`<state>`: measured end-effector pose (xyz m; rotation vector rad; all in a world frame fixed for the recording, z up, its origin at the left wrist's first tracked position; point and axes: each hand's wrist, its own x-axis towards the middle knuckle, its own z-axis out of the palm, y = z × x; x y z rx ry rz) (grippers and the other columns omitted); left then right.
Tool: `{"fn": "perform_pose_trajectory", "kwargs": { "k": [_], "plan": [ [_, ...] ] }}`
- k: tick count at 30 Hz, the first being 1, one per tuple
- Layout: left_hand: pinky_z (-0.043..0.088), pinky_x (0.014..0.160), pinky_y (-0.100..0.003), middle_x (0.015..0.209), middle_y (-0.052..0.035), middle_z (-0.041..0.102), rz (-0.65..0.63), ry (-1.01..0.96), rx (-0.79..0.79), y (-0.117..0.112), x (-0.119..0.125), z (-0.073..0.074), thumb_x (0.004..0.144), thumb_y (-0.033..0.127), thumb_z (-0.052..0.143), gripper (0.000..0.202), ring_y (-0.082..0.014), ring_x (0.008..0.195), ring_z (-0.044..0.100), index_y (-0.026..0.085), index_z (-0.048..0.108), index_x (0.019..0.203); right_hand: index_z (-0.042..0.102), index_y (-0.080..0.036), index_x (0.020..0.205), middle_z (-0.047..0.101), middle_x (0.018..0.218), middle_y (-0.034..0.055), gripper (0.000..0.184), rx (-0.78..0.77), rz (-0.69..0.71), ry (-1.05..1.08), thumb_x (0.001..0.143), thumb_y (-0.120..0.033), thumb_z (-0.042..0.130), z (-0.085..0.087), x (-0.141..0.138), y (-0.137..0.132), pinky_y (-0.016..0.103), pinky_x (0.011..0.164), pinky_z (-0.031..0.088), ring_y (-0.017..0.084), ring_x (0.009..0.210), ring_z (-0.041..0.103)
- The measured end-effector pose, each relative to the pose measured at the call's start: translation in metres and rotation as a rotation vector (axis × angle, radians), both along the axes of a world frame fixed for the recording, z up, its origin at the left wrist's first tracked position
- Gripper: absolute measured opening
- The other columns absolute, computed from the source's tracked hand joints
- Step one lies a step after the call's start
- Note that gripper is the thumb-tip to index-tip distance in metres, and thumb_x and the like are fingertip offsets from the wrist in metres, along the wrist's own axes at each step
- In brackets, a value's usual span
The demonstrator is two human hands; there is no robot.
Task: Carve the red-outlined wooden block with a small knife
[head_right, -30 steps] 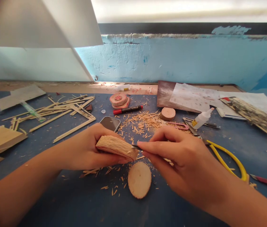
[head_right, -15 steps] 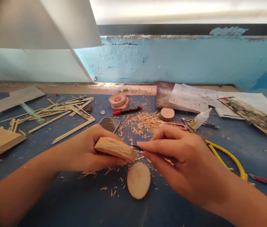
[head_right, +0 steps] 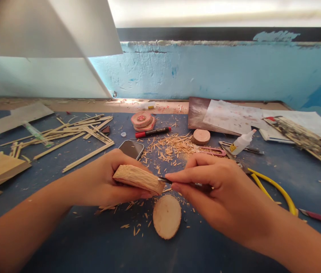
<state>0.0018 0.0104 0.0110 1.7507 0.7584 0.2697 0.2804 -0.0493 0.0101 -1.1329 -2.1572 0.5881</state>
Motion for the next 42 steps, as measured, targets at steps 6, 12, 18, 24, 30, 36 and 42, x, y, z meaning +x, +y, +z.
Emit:
{"fn": "perform_pose_trajectory", "kwargs": {
  "k": [6, 12, 18, 24, 30, 36, 42],
  "plan": [
    [0.051, 0.063, -0.017, 0.088, -0.0023, 0.081, 0.002, 0.007, 0.014, 0.001, 0.0, -0.001, 0.093, 0.04, 0.083, 0.028, -0.0113, 0.072, 0.064, 0.016, 0.085, 0.108, 0.089, -0.032, 0.116, 0.063, 0.069, 0.0, 0.022, -0.024, 0.01, 0.067, 0.101, -0.03, 0.073, -0.005, -0.002, 0.006, 0.023, 0.054, 0.049, 0.012, 0.061, 0.058],
    [0.051, 0.061, -0.017, 0.087, -0.0032, 0.081, -0.002, 0.019, 0.03, 0.001, 0.001, 0.0, 0.094, 0.041, 0.082, 0.029, -0.0114, 0.07, 0.064, 0.015, 0.084, 0.107, 0.089, -0.031, 0.117, 0.067, 0.074, 0.0002, 0.022, 0.017, 0.025, 0.117, 0.1, -0.027, 0.075, -0.013, -0.005, 0.009, 0.021, 0.056, 0.051, 0.011, 0.064, 0.062],
    [0.049, 0.056, -0.02, 0.079, -0.0042, 0.077, -0.019, 0.094, 0.052, -0.003, 0.003, 0.003, 0.093, 0.043, 0.08, 0.034, -0.0127, 0.063, 0.063, 0.012, 0.084, 0.108, 0.088, -0.032, 0.118, 0.07, 0.079, 0.0014, 0.023, 0.03, -0.011, 0.122, 0.101, -0.026, 0.074, -0.012, -0.011, 0.004, 0.023, 0.06, 0.055, 0.012, 0.068, 0.065],
    [0.048, 0.056, -0.019, 0.078, -0.0025, 0.076, -0.026, 0.045, 0.056, -0.001, 0.002, 0.001, 0.093, 0.039, 0.08, 0.031, -0.0112, 0.063, 0.061, 0.013, 0.084, 0.109, 0.088, -0.032, 0.117, 0.07, 0.078, 0.0025, 0.023, 0.042, -0.021, 0.122, 0.1, -0.028, 0.074, -0.008, -0.011, 0.003, 0.024, 0.058, 0.056, 0.013, 0.067, 0.065],
    [0.049, 0.056, -0.017, 0.08, -0.0022, 0.077, -0.022, 0.029, 0.038, -0.001, -0.001, -0.001, 0.094, 0.041, 0.081, 0.029, -0.0102, 0.065, 0.063, 0.015, 0.084, 0.104, 0.089, -0.036, 0.115, 0.071, 0.081, 0.0026, 0.021, -0.003, -0.117, 0.18, 0.098, -0.036, 0.078, 0.0, -0.004, 0.005, 0.021, 0.05, 0.052, 0.012, 0.065, 0.065],
    [0.044, 0.053, -0.018, 0.072, -0.0001, 0.07, -0.032, 0.075, 0.035, -0.002, -0.002, 0.001, 0.095, 0.043, 0.079, 0.031, -0.0091, 0.06, 0.057, 0.012, 0.081, 0.101, 0.088, -0.035, 0.117, 0.065, 0.074, 0.0004, 0.022, -0.019, 0.022, 0.088, 0.101, -0.032, 0.073, -0.001, -0.001, 0.004, 0.023, 0.055, 0.052, 0.012, 0.065, 0.061],
    [0.044, 0.054, -0.019, 0.073, -0.0002, 0.07, -0.054, 0.094, 0.045, -0.001, 0.0, 0.0, 0.095, 0.045, 0.078, 0.032, -0.0096, 0.06, 0.057, 0.014, 0.081, 0.101, 0.089, -0.036, 0.116, 0.067, 0.075, 0.0001, 0.021, -0.103, 0.003, 0.145, 0.1, -0.031, 0.076, -0.009, -0.01, -0.001, 0.022, 0.057, 0.051, 0.011, 0.066, 0.062]
  ]
}}
